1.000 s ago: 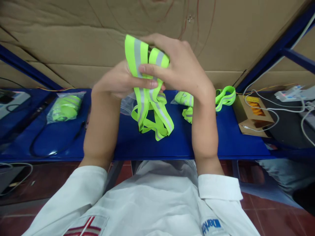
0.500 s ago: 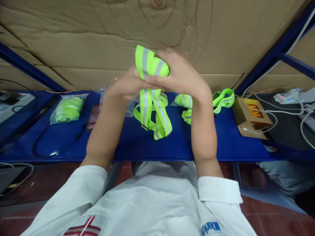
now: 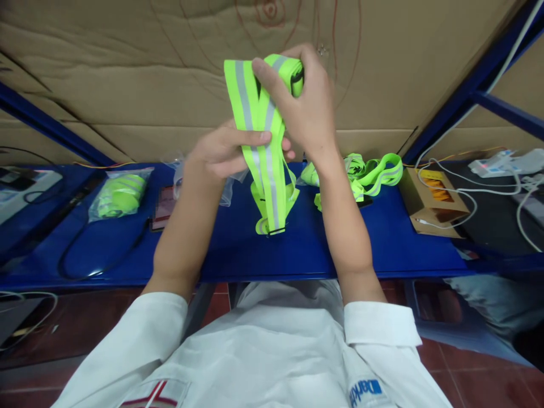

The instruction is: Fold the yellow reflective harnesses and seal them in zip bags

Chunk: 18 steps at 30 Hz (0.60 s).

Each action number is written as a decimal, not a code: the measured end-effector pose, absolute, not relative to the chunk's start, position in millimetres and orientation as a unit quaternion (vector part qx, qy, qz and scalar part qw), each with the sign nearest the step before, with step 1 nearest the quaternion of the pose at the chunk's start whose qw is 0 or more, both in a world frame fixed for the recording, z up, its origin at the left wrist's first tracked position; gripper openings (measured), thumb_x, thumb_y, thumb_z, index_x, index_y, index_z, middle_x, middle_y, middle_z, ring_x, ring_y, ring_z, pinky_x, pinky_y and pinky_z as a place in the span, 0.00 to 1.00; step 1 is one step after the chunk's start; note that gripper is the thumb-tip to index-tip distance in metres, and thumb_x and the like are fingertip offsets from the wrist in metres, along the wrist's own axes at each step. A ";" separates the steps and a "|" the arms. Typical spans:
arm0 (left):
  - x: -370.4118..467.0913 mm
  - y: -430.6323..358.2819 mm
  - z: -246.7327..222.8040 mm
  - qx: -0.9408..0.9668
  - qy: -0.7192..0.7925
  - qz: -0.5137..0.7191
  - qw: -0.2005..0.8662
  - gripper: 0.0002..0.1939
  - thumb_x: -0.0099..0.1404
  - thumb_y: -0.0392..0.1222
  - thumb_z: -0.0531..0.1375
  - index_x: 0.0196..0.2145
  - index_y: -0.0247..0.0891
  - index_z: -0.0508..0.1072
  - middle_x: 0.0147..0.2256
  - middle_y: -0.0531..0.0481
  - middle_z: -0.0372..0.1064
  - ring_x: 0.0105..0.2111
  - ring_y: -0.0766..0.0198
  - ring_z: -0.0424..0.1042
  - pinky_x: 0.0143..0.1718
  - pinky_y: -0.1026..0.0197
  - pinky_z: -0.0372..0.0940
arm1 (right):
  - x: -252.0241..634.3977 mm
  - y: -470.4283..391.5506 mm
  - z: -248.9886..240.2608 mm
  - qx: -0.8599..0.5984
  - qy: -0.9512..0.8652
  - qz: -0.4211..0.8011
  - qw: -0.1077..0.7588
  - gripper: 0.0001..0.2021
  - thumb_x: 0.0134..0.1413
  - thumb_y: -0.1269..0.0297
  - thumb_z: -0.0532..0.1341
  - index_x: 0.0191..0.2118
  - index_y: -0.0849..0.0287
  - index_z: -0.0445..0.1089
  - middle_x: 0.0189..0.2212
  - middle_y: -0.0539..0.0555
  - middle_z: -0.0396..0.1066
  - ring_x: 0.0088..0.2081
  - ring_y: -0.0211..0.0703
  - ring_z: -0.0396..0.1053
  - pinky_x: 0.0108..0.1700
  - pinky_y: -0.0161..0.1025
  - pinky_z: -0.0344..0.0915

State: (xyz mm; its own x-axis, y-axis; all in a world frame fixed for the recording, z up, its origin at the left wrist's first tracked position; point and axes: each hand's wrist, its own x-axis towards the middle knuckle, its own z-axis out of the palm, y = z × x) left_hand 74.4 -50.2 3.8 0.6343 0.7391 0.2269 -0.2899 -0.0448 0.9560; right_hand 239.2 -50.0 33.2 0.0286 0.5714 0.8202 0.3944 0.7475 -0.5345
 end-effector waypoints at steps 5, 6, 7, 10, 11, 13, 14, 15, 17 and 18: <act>70.5 -44.9 0.2 0.627 0.222 0.382 0.642 0.08 0.63 0.35 0.71 0.39 0.32 0.78 0.35 0.47 0.79 0.39 0.54 0.83 0.47 0.51 0.79 | 246.1 -55.8 34.8 -0.339 -0.760 0.120 0.542 0.13 0.66 0.48 0.64 0.40 0.51 0.70 0.36 0.51 0.76 0.39 0.47 0.73 0.44 0.44 0.69; 68.8 -43.9 -0.2 0.637 0.235 0.377 0.630 0.08 0.62 0.35 0.71 0.39 0.32 0.78 0.33 0.47 0.79 0.38 0.54 0.83 0.47 0.52 0.79 | 249.5 -57.7 35.1 -0.331 -0.789 0.130 0.500 0.14 0.64 0.47 0.66 0.43 0.51 0.72 0.39 0.51 0.77 0.40 0.47 0.73 0.46 0.44 0.69; 66.9 -43.2 -0.4 0.648 0.243 0.371 0.619 0.08 0.62 0.34 0.71 0.38 0.31 0.78 0.32 0.47 0.78 0.37 0.54 0.83 0.46 0.52 0.78 | 252.8 -59.0 35.4 -0.320 -0.815 0.136 0.463 0.16 0.62 0.46 0.69 0.47 0.49 0.73 0.43 0.50 0.79 0.43 0.47 0.74 0.48 0.44 0.69; 62.4 -42.5 0.5 0.669 0.258 0.366 0.593 0.09 0.61 0.34 0.72 0.39 0.31 0.79 0.32 0.47 0.78 0.37 0.51 0.84 0.46 0.50 0.78 | 260.4 -57.5 34.9 -0.300 -0.845 0.123 0.426 0.20 0.59 0.47 0.71 0.53 0.48 0.75 0.49 0.50 0.80 0.47 0.50 0.75 0.54 0.47 0.69; 61.7 -42.6 0.8 0.672 0.264 0.366 0.587 0.09 0.61 0.34 0.72 0.40 0.31 0.79 0.32 0.47 0.78 0.39 0.50 0.84 0.46 0.49 0.78 | 261.8 -55.8 34.4 -0.306 -0.845 0.119 0.422 0.19 0.59 0.47 0.70 0.52 0.48 0.76 0.51 0.50 0.80 0.49 0.52 0.75 0.56 0.49 0.68; 61.5 -42.7 0.7 0.676 0.277 0.366 0.576 0.09 0.62 0.33 0.71 0.41 0.32 0.79 0.33 0.47 0.78 0.41 0.48 0.84 0.48 0.48 0.78 | 263.5 -52.2 33.5 -0.325 -0.837 0.120 0.424 0.21 0.58 0.45 0.70 0.53 0.47 0.76 0.57 0.51 0.78 0.58 0.57 0.73 0.64 0.52 0.65; 61.7 -42.7 0.3 0.680 0.280 0.364 0.572 0.10 0.62 0.33 0.71 0.41 0.32 0.79 0.34 0.47 0.78 0.42 0.48 0.84 0.48 0.48 0.78 | 263.8 -51.0 33.3 -0.330 -0.833 0.125 0.426 0.23 0.56 0.45 0.71 0.55 0.46 0.75 0.62 0.51 0.75 0.63 0.57 0.70 0.68 0.52 0.61; 62.0 -42.7 -0.2 0.685 0.280 0.358 0.570 0.10 0.61 0.33 0.71 0.41 0.32 0.79 0.35 0.47 0.78 0.42 0.48 0.84 0.47 0.48 0.78 | 263.9 -50.3 33.2 -0.326 -0.834 0.133 0.424 0.25 0.55 0.45 0.72 0.56 0.46 0.75 0.64 0.51 0.73 0.66 0.57 0.67 0.70 0.52 0.59; 62.6 -42.8 -0.8 0.694 0.270 0.341 0.574 0.12 0.60 0.34 0.73 0.41 0.31 0.80 0.36 0.45 0.79 0.39 0.48 0.84 0.45 0.49 0.79 | 262.6 -50.3 33.3 -0.302 -0.841 0.157 0.420 0.21 0.57 0.44 0.70 0.51 0.48 0.76 0.58 0.53 0.77 0.61 0.55 0.70 0.66 0.50 0.63; 63.0 -43.0 -0.6 0.694 0.261 0.337 0.580 0.13 0.59 0.35 0.74 0.41 0.31 0.80 0.36 0.45 0.79 0.37 0.49 0.84 0.43 0.49 0.79 | 261.0 -50.7 33.4 -0.288 -0.843 0.172 0.421 0.17 0.59 0.43 0.68 0.45 0.49 0.76 0.48 0.52 0.79 0.53 0.54 0.74 0.59 0.49 0.68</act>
